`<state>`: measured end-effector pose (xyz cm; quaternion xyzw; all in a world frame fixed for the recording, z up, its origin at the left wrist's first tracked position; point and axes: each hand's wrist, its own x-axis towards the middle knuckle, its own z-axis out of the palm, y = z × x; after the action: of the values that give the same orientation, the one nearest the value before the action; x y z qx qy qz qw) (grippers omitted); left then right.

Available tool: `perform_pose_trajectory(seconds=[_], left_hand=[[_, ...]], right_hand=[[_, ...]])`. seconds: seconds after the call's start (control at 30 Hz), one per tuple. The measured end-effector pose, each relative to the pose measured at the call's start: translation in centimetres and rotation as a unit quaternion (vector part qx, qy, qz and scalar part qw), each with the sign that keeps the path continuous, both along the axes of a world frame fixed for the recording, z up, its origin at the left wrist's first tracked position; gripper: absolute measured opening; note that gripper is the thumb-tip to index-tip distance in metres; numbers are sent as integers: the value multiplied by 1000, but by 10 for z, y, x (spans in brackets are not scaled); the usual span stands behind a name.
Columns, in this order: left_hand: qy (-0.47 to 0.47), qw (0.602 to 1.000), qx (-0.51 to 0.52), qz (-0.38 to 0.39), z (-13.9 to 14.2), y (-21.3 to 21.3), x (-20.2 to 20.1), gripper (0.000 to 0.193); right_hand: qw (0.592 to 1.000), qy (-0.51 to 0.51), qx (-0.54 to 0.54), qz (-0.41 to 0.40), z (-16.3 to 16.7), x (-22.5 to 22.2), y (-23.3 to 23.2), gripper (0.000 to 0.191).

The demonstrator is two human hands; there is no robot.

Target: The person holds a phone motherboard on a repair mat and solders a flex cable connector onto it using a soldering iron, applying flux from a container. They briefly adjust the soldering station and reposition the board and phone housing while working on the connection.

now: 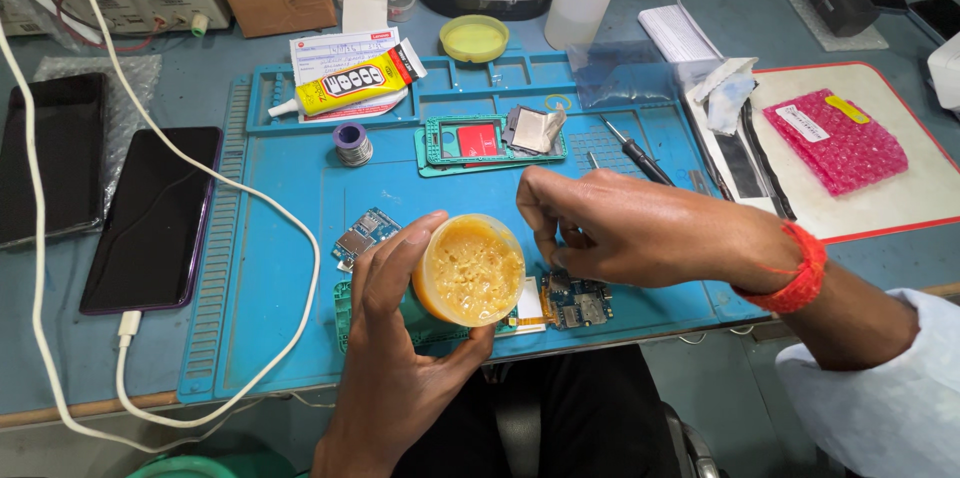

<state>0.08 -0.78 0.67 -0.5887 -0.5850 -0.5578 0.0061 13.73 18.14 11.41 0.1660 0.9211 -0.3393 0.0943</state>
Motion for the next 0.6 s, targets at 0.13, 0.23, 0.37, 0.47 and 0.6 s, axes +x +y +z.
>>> perform_pose_trajectory(seconds=[0.13, 0.23, 0.37, 0.47, 0.6], left_hand=[[1, 1000, 4, -3, 0, 0, 0, 96], [-2, 1000, 2, -6, 0, 0, 0, 96], [-5, 1000, 0, -8, 0, 0, 0, 96], [0, 1000, 1, -7, 0, 0, -1, 96], [0, 1000, 4, -5, 0, 0, 0, 95]], right_hand=[[999, -24, 16, -17, -4, -1, 0, 34], [1000, -9, 15, -22, -4, 0, 3, 33], [1000, 20, -11, -1, -5, 5, 5, 30], [1000, 27, -11, 5, -9, 3, 3, 30], [1000, 5, 2, -28, -7, 4, 6, 29]])
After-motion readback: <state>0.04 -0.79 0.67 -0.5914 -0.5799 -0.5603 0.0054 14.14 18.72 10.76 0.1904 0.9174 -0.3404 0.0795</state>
